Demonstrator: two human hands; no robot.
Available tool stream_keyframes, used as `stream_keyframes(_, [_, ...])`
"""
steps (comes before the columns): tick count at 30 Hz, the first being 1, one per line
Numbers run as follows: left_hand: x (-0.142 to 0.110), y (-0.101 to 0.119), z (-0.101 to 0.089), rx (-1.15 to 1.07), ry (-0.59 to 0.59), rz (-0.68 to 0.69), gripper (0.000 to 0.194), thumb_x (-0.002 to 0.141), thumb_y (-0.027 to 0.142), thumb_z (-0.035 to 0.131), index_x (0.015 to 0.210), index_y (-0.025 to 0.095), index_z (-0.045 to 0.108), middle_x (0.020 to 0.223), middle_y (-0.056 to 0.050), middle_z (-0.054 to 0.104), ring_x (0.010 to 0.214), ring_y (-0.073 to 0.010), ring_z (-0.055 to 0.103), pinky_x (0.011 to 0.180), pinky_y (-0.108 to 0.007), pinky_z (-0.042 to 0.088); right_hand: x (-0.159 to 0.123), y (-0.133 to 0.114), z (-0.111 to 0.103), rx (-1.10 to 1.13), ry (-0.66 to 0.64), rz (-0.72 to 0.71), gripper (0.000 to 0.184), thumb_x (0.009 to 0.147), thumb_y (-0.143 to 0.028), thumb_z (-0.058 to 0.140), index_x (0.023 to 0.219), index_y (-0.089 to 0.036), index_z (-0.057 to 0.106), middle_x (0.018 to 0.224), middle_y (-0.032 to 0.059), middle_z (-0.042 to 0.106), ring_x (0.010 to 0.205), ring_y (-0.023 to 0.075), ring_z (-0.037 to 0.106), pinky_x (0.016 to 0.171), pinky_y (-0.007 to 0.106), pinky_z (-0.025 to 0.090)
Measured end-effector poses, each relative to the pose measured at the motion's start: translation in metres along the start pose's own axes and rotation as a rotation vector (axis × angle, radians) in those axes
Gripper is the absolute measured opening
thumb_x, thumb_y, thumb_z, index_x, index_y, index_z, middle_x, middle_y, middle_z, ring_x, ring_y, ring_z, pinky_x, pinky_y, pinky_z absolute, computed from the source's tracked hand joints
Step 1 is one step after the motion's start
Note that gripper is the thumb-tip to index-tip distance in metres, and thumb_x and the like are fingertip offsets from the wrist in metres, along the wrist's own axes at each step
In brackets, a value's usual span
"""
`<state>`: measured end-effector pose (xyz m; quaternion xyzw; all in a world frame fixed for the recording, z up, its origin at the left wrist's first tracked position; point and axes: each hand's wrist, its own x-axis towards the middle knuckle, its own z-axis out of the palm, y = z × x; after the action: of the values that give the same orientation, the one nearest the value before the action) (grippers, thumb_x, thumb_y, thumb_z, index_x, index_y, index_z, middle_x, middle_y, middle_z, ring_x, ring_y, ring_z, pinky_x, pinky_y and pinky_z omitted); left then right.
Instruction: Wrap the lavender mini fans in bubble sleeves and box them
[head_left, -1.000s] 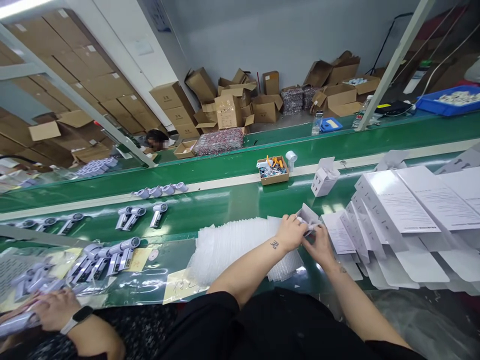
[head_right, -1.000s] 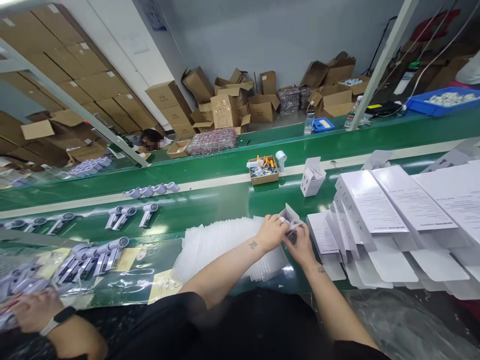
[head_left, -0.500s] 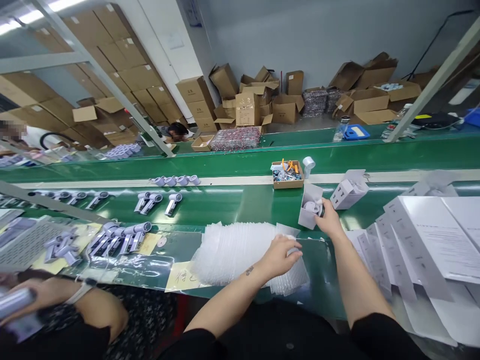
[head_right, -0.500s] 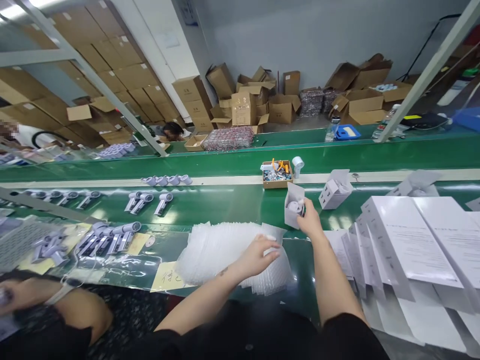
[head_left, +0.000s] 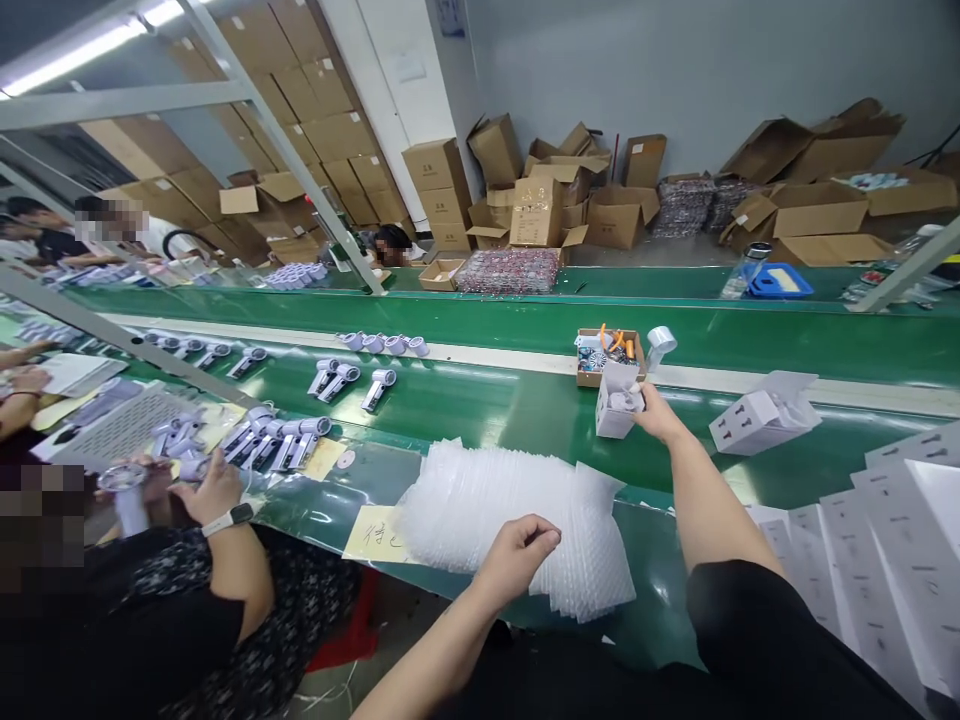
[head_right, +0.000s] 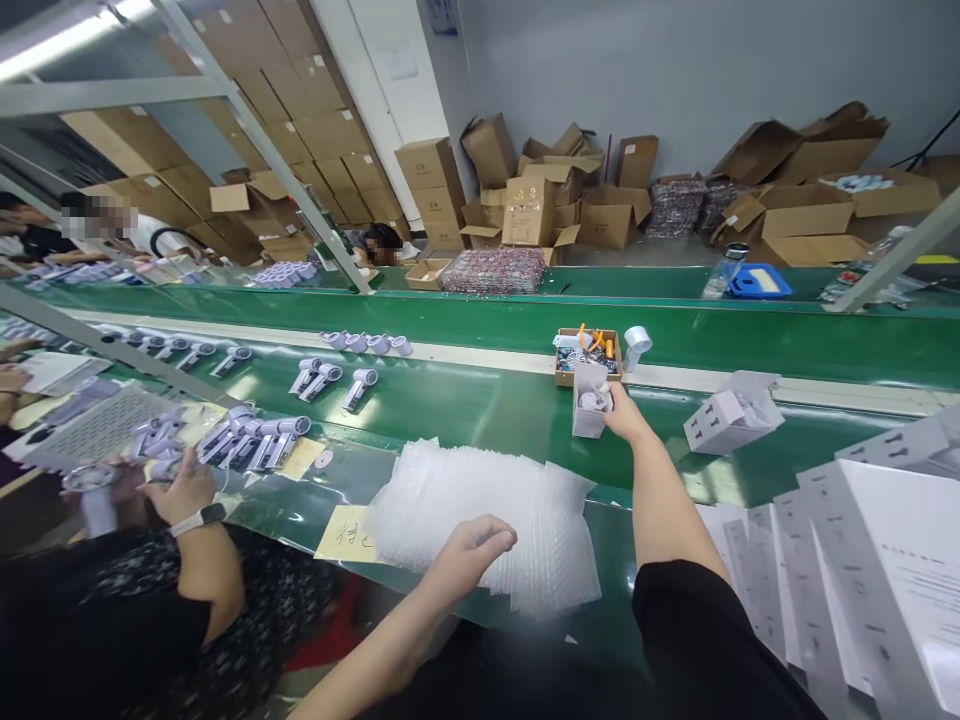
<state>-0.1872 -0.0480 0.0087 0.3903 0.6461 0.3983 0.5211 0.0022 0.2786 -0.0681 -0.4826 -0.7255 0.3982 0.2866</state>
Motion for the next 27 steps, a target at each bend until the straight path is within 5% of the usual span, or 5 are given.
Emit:
stream_keyframes(5, [-0.008, -0.005, 0.005, -0.021, -0.047, -0.015, 0.028, 0.076, 0.039, 0.058, 0.081, 0.012, 0.063, 0.073, -0.003, 0.059, 0.069, -0.0136, 0.05, 0.064, -0.025, 0.037, -0.021, -0.013, -0.003, -0.032, 0.104, 0.007, 0.054, 0.054, -0.013, 0.058, 0.107, -0.02, 0.051, 0.104, 0.0065, 0.06, 0.093, 0.0222, 0.057, 0.08, 0.036, 0.045])
stream_keyframes(10, [-0.02, -0.009, -0.006, -0.027, -0.067, 0.004, 0.026, 0.076, 0.037, 0.058, 0.081, 0.012, 0.064, 0.072, -0.002, 0.059, 0.07, -0.0134, 0.05, 0.066, -0.025, 0.037, -0.102, -0.013, 0.029, -0.064, 0.338, 0.164, 0.046, 0.075, -0.037, 0.047, 0.116, -0.016, 0.045, 0.112, 0.0148, 0.056, 0.105, 0.0267, 0.053, 0.09, 0.043, 0.041])
stream_keyframes(19, [-0.053, -0.03, -0.036, -0.083, -0.012, -0.032, 0.022, 0.074, 0.033, 0.059, 0.078, 0.012, 0.065, 0.072, -0.003, 0.063, 0.07, -0.0128, 0.054, 0.067, -0.024, 0.04, -0.239, 0.012, 0.136, -0.079, 0.027, 0.345, 0.064, 0.069, -0.061, 0.046, 0.11, -0.014, 0.055, 0.123, 0.0188, 0.055, 0.12, 0.0337, 0.046, 0.103, 0.048, 0.03])
stream_keyframes(23, [-0.035, -0.048, -0.094, -0.074, 0.365, 0.092, 0.02, 0.076, 0.03, 0.056, 0.077, 0.012, 0.064, 0.077, -0.004, 0.065, 0.076, -0.0149, 0.058, 0.074, -0.025, 0.043, -0.243, 0.005, 0.137, -0.095, 0.006, 0.403, 0.071, 0.076, -0.064, 0.033, 0.119, -0.011, 0.052, 0.132, 0.0201, 0.048, 0.126, 0.0336, 0.039, 0.105, 0.047, 0.027])
stream_keyframes(27, [0.002, -0.07, -0.185, 0.198, 0.835, -0.142, 0.025, 0.08, 0.02, 0.048, 0.099, 0.011, 0.061, 0.099, -0.01, 0.065, 0.091, -0.0179, 0.059, 0.081, -0.026, 0.043, -0.248, -0.004, 0.125, -0.116, 0.051, 0.451, 0.071, 0.077, -0.065, 0.032, 0.121, -0.012, 0.051, 0.129, 0.0196, 0.051, 0.121, 0.0345, 0.044, 0.101, 0.046, 0.033])
